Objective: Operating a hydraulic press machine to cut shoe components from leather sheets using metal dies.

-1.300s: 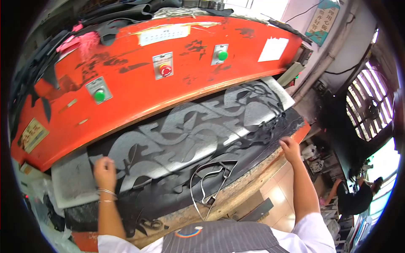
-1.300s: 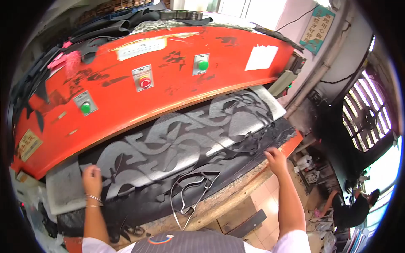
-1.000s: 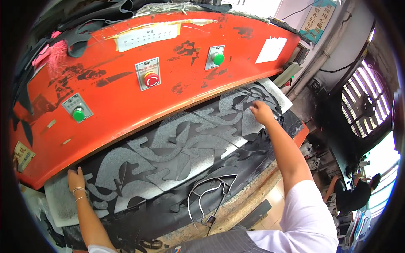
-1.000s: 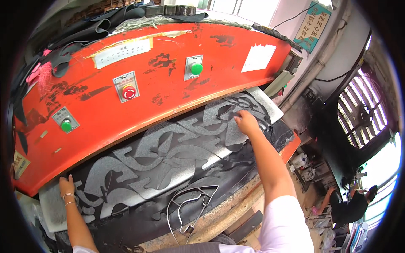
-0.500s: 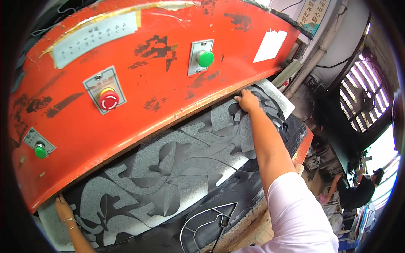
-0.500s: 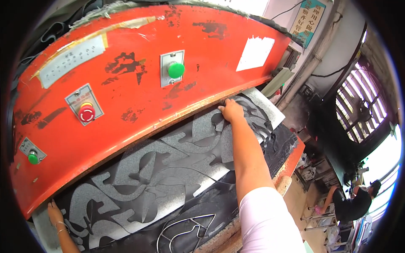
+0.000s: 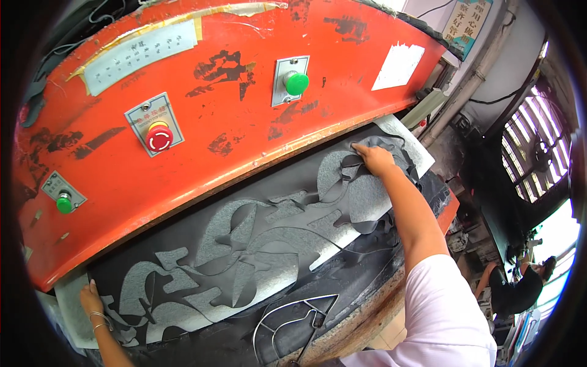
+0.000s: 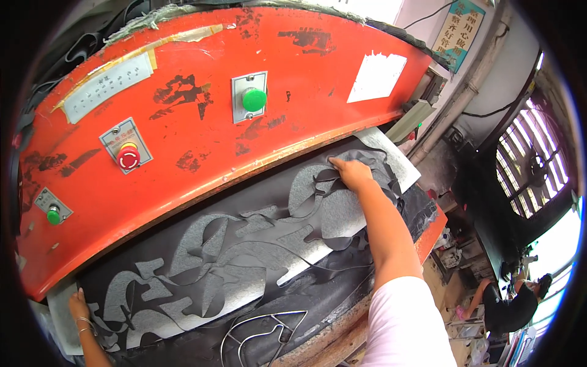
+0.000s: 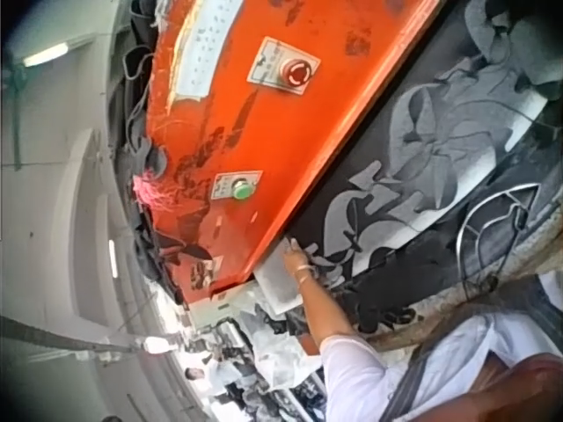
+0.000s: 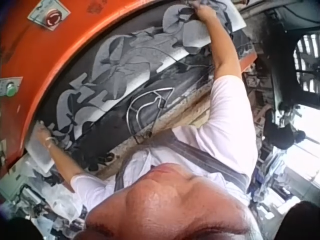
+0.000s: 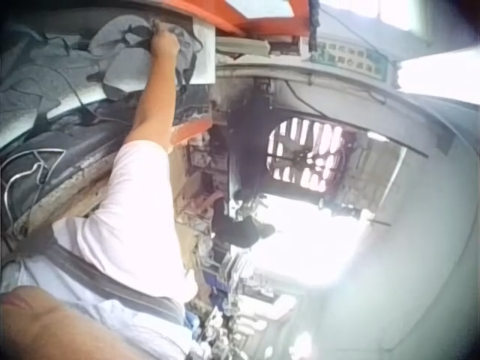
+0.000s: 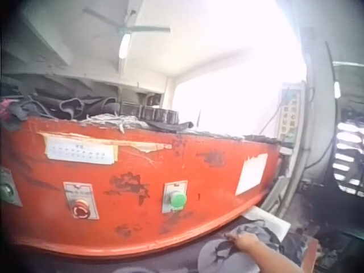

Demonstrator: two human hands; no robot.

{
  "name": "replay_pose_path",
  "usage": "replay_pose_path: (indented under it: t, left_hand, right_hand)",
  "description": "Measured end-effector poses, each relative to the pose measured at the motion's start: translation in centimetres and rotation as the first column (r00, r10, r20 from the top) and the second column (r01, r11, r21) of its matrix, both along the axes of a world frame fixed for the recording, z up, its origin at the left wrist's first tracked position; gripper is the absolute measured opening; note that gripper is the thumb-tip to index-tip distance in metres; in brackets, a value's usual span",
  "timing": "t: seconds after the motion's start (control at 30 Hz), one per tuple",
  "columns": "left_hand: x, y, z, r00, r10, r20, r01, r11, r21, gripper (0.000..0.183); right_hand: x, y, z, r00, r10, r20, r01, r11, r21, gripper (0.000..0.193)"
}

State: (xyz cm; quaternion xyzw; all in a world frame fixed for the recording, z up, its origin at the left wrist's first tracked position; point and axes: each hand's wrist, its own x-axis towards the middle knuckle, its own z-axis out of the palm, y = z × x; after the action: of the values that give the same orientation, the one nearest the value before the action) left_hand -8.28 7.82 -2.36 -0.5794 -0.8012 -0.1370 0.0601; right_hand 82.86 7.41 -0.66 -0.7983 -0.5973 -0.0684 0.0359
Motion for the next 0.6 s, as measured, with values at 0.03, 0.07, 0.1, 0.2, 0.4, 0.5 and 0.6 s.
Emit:
replay_pose_path:
  t: [0.03, 0.07, 0.1, 0.2, 0.4, 0.5, 0.6]
  left_hand:
    - [-1.3, -1.0, -0.2, 1.0, 0.018, -0.011, -0.018, 1.0, 0.008, 0.043]
    - [-2.4, -1.9, -0.4, 0.999, -0.028, -0.025, 0.03, 0.997, 0.066, 0.044]
    - [-3.1, -2.4, -0.6, 0.996, -0.08, -0.038, 0.084, 0.989, 0.122, 0.046]
    - [-1.2, -3.3, -1.3, 1.0, -0.025, 0.015, 0.026, 0.999, -0.045, 0.049]
    - [-2.3, -7.0, -0.4, 0.982, 0.029, 0.185, -0.014, 0.997, -0.081, 0.05]
    - [-1.8, -9.1, -0.6, 0.999, -0.011, 0.031, 0.014, 0.993, -0.118, 0.049]
    - [-0.3, -9.9, 0.2, 0.997, 0.013, 0.072, -0.001, 0.985, -0.17, 0.053]
  right_hand:
    - [-0.3, -0.6, 0.0, 1.0, 0.002, -0.015, -0.002, 1.0, -0.019, 0.034]
    - [-0.7, -1.2, -0.1, 1.0, 0.004, -0.03, -0.005, 0.999, -0.038, 0.034]
    - [-0.9, -1.9, 0.0, 0.999, 0.016, -0.036, -0.017, 0.999, -0.03, 0.034]
    - [0.1, -5.1, -0.2, 0.999, -0.028, -0.021, 0.026, 0.997, -0.066, 0.034]
    - [1.2, -7.8, 0.8, 0.998, 0.014, -0.06, -0.021, 0.993, -0.117, 0.035]
    - [1.4, -10.7, 0.5, 0.996, -0.015, -0.089, 0.001, 0.987, -0.163, 0.037]
    - [2.0, -12.3, 0.8, 0.99, -0.065, -0.123, 0.039, 0.979, -0.201, 0.039]
